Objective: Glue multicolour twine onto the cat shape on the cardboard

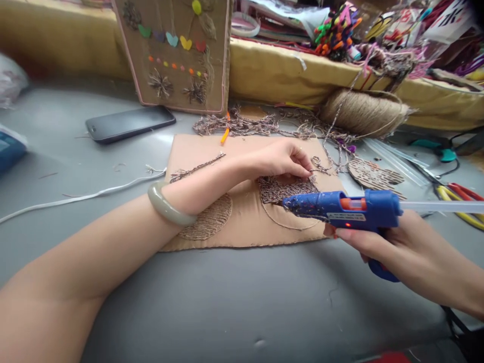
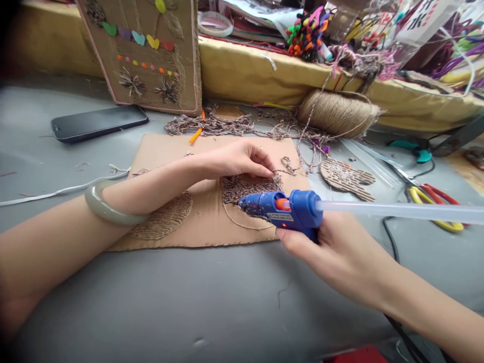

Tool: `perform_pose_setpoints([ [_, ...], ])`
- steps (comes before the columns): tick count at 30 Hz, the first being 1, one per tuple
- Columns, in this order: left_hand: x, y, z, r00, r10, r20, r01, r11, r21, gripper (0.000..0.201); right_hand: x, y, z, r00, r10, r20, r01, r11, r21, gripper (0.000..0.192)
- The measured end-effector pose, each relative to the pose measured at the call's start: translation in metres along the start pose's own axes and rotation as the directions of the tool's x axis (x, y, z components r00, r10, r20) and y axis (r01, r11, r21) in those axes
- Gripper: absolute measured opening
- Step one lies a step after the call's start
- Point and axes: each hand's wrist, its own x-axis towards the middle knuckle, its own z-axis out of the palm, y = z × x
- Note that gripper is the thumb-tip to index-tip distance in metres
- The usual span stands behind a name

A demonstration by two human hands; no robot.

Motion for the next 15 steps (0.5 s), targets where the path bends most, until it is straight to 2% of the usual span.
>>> perform_pose_setpoints([
  [5, 0.0022, -0.0057, -0.0026, 1.0, 0.028, 0.011, -0.028, 1.0, -0.001, 0.008, 0.0027, -0.0017, 0.0011, 0.993, -0.108, 0.045, 0.108, 0.994, 0.015, 0.029],
  [15, 0.0023, -0.0054, -0.0037, 0.999, 0.039, 0.02, -0.039, 0.999, -0.01, 0.008, 0.0067, -0.0039, 0.0042, 0.995, -0.091, 0.046, 0.093, 0.995, -0.046, 0.034],
])
